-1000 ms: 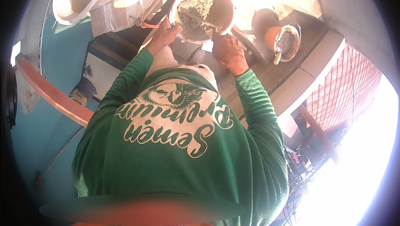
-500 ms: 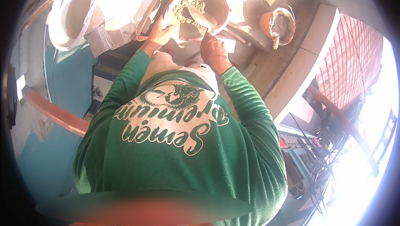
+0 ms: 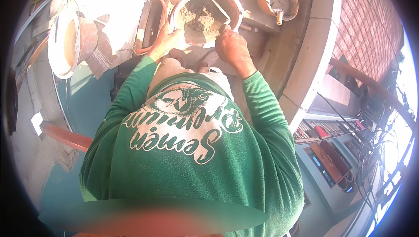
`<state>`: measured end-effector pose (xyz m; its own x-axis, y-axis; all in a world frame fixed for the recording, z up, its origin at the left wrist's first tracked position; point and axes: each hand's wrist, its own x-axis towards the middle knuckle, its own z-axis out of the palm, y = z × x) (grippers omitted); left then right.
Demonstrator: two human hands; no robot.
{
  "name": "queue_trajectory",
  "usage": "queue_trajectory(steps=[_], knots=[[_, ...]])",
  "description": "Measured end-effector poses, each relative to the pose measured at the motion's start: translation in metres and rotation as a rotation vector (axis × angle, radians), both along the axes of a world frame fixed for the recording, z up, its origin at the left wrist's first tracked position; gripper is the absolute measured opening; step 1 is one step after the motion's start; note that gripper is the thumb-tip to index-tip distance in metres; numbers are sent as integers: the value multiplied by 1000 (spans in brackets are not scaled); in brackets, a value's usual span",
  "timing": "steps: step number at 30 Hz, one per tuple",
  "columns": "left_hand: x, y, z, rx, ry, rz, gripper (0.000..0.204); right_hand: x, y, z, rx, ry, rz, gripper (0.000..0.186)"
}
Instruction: The person measures and cuts a white tile, then carries it to a curved wall section. They apply mortar with a trowel and set the tile in place, repeating the process for additional tiles along the wall.
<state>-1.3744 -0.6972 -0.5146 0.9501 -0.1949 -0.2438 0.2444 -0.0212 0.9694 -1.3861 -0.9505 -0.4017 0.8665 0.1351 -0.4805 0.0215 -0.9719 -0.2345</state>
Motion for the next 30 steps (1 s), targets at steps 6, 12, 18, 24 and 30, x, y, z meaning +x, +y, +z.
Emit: queue_trajectory(steps=[6,12,18,24,30], knots=[[6,-48,-2,108,-60,-57,71,-55,-42,-12,-103,-66,49,23],[-4,-107,51,79,-342,-214,83,-55,-127,0,18,-207,-188,28],[-6,-131,49,34,-334,-372,91,-82,-167,1,718,558,-712,45],[-23,-136,21,9,-16,-294,68,-120,-155,-50,1497,790,-930,40],[-25,-156,43,-78,182,-257,53,-141,-123,-90,2603,989,-1010,43]])
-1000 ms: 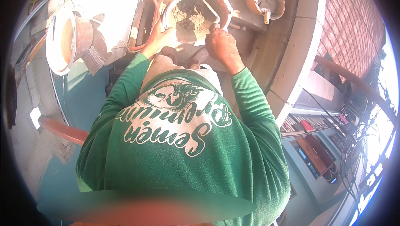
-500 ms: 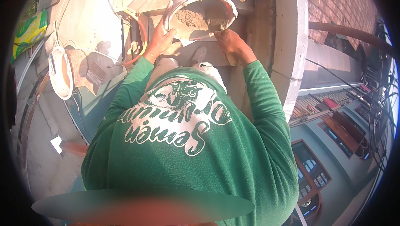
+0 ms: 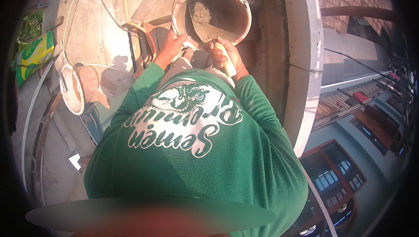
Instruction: The person measures and cuts a white tile, then carries it to a curved wall section. They apply mortar with a trowel and set the tile in place, repeating the process for additional tiles along the wall.
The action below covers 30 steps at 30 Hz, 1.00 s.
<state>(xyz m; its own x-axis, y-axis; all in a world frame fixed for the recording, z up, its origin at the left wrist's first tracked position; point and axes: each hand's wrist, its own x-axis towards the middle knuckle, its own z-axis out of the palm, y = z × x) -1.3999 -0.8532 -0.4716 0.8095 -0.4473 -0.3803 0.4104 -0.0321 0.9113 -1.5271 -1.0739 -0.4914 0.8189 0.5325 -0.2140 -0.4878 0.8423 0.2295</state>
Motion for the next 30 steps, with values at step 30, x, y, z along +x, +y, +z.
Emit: queue_trajectory(steps=[30], knots=[[42,-19,7,-218,-506,-692,88,-64,84,90,-2770,65,357,19]])
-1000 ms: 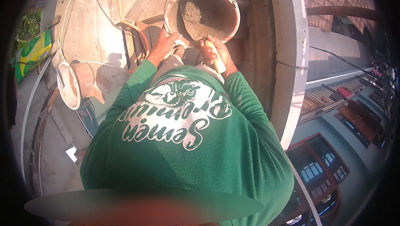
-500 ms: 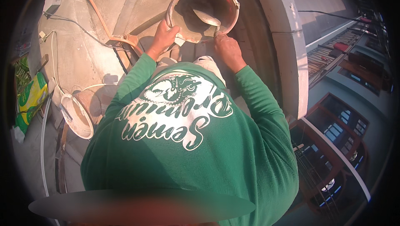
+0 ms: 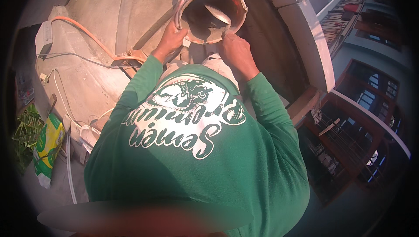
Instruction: The person measures and cuts a white tile, then carries it to a curved wall section. They apply mortar with a trowel and set the tile in place, repeating the process for additional tiles along the wall.
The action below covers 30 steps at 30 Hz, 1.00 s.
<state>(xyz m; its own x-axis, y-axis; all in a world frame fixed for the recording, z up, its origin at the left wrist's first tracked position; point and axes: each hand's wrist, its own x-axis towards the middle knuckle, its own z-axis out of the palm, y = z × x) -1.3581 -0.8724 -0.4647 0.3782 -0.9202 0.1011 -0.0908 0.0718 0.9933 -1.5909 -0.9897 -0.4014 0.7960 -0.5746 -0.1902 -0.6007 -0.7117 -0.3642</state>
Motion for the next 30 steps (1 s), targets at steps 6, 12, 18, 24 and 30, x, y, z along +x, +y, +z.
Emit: queue_trajectory(steps=[6,12,18,24,30], knots=[[-7,-28,-4,119,64,-93,90,-31,17,-48,-72,19,-69,23],[-24,-55,17,20,-29,-140,92,-67,-33,28,56,221,-368,40],[-45,-82,27,-17,-18,-190,95,-92,-56,8,480,289,-569,58],[-53,-98,29,38,25,-380,91,-101,-61,-41,745,-85,-547,55],[-76,-100,15,115,25,-359,96,-97,-58,-69,749,-94,-527,54]])
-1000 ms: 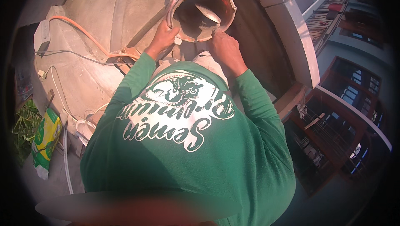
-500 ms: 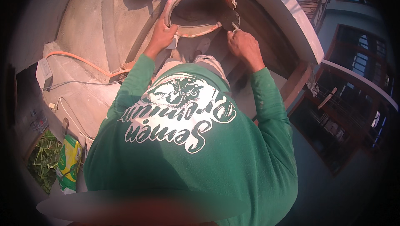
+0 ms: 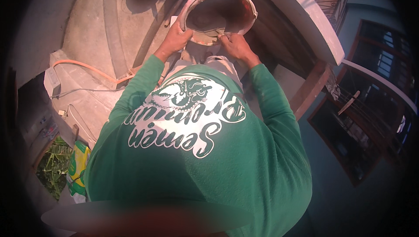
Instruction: The person measures and cuts a white tile, then carries it to a curved wall section. They apply mortar with a trowel and set the tile in place, repeating the process for additional tiles along the wall.
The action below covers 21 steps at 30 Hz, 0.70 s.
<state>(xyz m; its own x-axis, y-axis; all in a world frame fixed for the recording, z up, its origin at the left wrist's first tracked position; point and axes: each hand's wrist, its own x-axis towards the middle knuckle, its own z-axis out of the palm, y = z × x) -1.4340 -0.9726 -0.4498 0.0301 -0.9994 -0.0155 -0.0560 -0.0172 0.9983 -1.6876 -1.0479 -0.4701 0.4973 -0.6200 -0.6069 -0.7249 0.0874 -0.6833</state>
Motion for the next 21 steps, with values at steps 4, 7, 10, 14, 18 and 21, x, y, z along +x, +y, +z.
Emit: queue_trajectory(steps=[4,7,10,14,18,21], knots=[[-17,5,-17,18,-10,2,97,-9,8,-16,15,-70,-66,55],[-29,0,-33,112,75,14,87,-16,20,-28,149,-122,-209,57],[-38,10,-52,211,162,83,58,-15,44,-20,304,-237,-341,53],[-49,15,-30,353,332,16,52,-33,63,-3,347,-284,-436,47],[-60,10,-39,512,361,42,33,-68,90,11,318,-308,-511,44],[-71,1,-66,574,293,-48,31,-97,106,19,312,-263,-528,39]])
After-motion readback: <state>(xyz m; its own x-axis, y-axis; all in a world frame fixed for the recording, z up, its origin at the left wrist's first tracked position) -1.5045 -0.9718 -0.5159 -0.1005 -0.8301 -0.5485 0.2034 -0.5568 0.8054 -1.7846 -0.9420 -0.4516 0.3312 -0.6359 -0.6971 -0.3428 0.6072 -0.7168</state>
